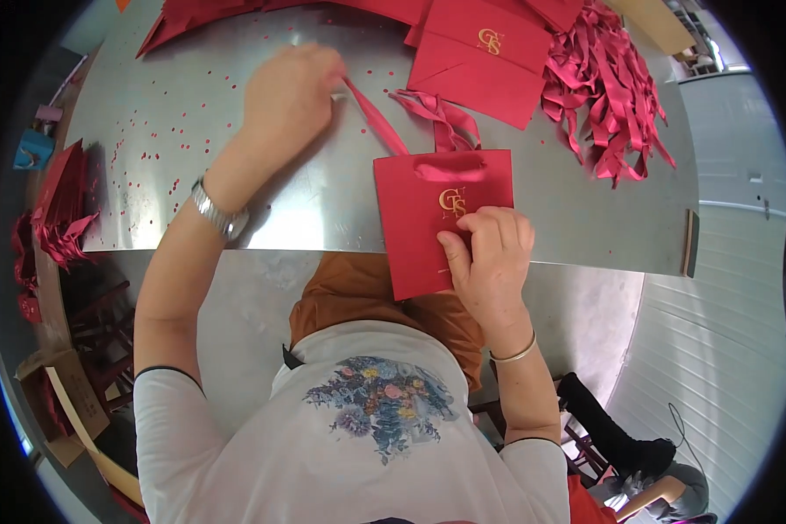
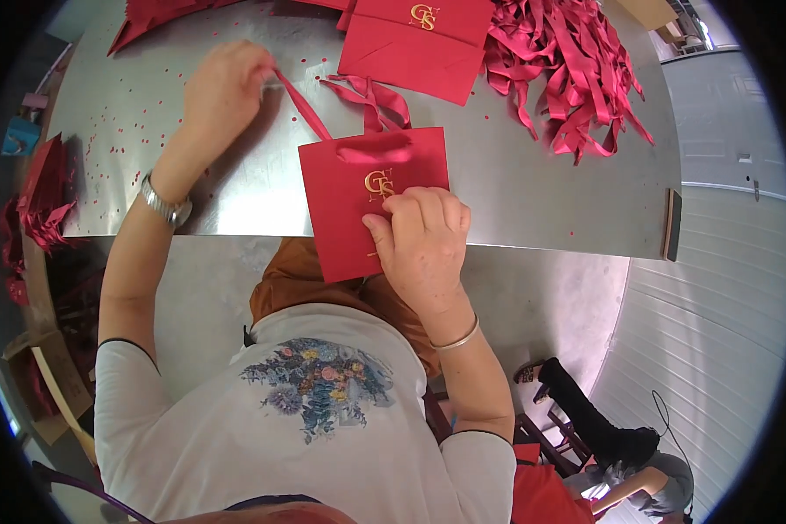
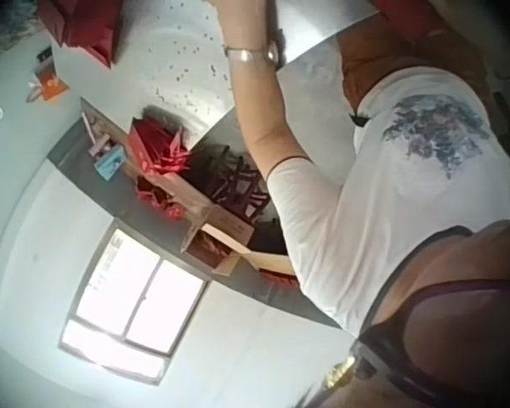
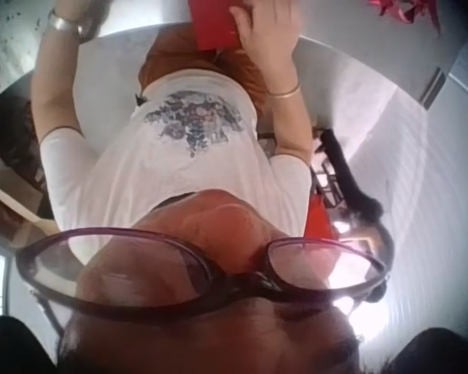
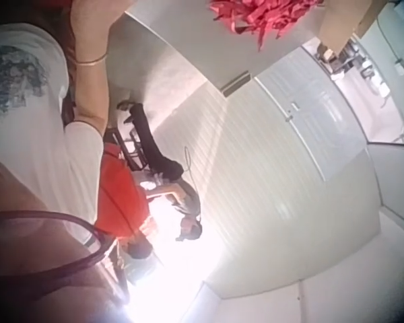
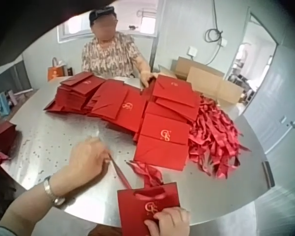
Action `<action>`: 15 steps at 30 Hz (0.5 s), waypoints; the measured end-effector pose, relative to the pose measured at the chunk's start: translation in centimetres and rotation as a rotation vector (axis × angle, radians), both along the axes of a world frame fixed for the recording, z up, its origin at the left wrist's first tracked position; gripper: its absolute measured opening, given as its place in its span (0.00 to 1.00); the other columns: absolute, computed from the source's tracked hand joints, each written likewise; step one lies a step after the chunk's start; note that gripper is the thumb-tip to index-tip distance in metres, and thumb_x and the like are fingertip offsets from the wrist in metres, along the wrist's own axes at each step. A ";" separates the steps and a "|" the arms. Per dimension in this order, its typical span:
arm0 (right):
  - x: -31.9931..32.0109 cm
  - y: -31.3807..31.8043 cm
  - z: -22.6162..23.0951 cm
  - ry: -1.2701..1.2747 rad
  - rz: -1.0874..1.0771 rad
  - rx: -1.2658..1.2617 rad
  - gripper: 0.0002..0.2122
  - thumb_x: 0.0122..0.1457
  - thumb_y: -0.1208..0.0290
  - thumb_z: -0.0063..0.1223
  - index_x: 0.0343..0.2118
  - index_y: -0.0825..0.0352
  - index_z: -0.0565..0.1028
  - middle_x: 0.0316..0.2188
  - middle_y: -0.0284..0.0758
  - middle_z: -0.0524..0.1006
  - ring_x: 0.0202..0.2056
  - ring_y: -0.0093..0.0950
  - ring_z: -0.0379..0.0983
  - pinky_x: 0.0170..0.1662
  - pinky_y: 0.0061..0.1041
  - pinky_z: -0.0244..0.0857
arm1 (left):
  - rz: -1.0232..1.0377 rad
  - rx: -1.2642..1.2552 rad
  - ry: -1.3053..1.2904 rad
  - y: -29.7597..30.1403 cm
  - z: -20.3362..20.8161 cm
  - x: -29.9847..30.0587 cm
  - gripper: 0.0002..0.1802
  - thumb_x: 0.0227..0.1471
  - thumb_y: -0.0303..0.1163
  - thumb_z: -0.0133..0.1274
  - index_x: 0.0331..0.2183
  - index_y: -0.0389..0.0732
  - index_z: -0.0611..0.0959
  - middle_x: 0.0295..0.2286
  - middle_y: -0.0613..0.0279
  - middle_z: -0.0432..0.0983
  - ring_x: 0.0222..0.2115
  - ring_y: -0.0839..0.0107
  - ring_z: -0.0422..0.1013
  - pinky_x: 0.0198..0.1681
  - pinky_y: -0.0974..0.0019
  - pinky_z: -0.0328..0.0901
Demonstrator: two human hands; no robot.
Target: The person attaches ribbon handles to paper bags by hand, repeatedly threading ribbons through the slots of each bag.
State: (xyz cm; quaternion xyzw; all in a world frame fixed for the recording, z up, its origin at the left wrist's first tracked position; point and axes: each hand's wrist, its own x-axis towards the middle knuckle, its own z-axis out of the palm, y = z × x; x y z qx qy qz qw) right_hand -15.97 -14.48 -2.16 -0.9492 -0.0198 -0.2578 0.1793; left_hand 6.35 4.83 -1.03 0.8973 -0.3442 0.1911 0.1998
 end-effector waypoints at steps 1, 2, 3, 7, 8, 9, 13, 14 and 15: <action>0.0 -0.1 -0.1 -0.005 0.009 0.000 0.14 0.45 0.68 0.66 0.32 0.62 0.73 0.33 0.33 0.73 0.38 0.35 0.68 0.43 0.34 0.59 | 0.059 -0.020 -0.009 -0.2 -0.1 1.2 0.05 0.49 0.31 0.53 0.27 0.43 0.82 0.28 0.58 0.76 0.36 0.55 0.71 0.36 0.54 0.67; 0.1 -0.2 -0.2 -0.009 0.019 -0.001 0.12 0.45 0.68 0.66 0.31 0.61 0.73 0.33 0.32 0.73 0.38 0.34 0.68 0.43 0.34 0.58 | 0.056 -0.016 -0.008 -0.5 -0.4 1.5 0.05 0.49 0.31 0.53 0.27 0.43 0.82 0.28 0.58 0.76 0.36 0.55 0.71 0.36 0.54 0.67; 0.0 -0.2 -0.2 -0.011 0.016 0.003 0.12 0.45 0.68 0.66 0.31 0.61 0.73 0.33 0.32 0.73 0.38 0.34 0.68 0.43 0.34 0.58 | 0.108 -0.043 0.119 -0.7 -0.4 1.6 0.06 0.50 0.32 0.53 0.29 0.44 0.83 0.29 0.59 0.77 0.35 0.56 0.72 0.36 0.55 0.67; 0.1 -0.3 -0.2 -0.050 0.016 0.037 0.12 0.45 0.68 0.66 0.30 0.61 0.74 0.32 0.32 0.73 0.38 0.33 0.68 0.43 0.33 0.58 | 0.229 -0.249 0.499 -1.3 -0.1 1.5 0.09 0.52 0.36 0.53 0.34 0.47 0.84 0.31 0.60 0.80 0.34 0.60 0.75 0.37 0.61 0.68; 0.1 -0.3 -0.3 -0.070 0.016 0.040 0.11 0.45 0.68 0.65 0.30 0.61 0.74 0.32 0.32 0.73 0.38 0.32 0.69 0.43 0.33 0.58 | 0.226 -0.243 0.498 -1.3 -0.2 1.8 0.09 0.52 0.36 0.53 0.34 0.47 0.84 0.31 0.60 0.80 0.34 0.60 0.75 0.37 0.61 0.68; 0.1 -0.2 -0.3 -0.074 0.017 0.046 0.11 0.45 0.68 0.65 0.30 0.61 0.74 0.32 0.32 0.73 0.38 0.32 0.69 0.43 0.33 0.58 | 0.210 -0.328 0.587 -1.0 -0.2 2.3 0.09 0.52 0.36 0.54 0.35 0.47 0.84 0.31 0.60 0.81 0.33 0.61 0.76 0.37 0.61 0.68; 0.1 -0.2 -0.6 -0.095 0.026 0.032 0.11 0.45 0.68 0.65 0.31 0.61 0.74 0.32 0.31 0.73 0.38 0.32 0.69 0.43 0.33 0.58 | 0.174 -0.325 0.402 -2.1 -0.7 2.7 0.08 0.51 0.32 0.58 0.35 0.42 0.85 0.25 0.63 0.80 0.26 0.74 0.72 0.32 0.69 0.67; 0.2 -0.1 -0.7 -0.105 0.029 0.019 0.11 0.45 0.68 0.65 0.31 0.61 0.74 0.32 0.31 0.73 0.38 0.32 0.69 0.43 0.33 0.57 | 0.148 -0.220 0.384 -2.1 -0.6 3.0 0.11 0.50 0.29 0.57 0.39 0.43 0.83 0.30 0.60 0.79 0.26 0.72 0.72 0.34 0.67 0.67; 0.1 -0.3 -0.8 -0.114 0.031 0.022 0.11 0.45 0.68 0.65 0.31 0.61 0.74 0.32 0.31 0.73 0.38 0.32 0.69 0.43 0.33 0.57 | 0.153 -0.250 0.236 -2.6 -0.5 2.6 0.14 0.49 0.27 0.55 0.41 0.43 0.82 0.33 0.59 0.78 0.28 0.70 0.72 0.35 0.67 0.67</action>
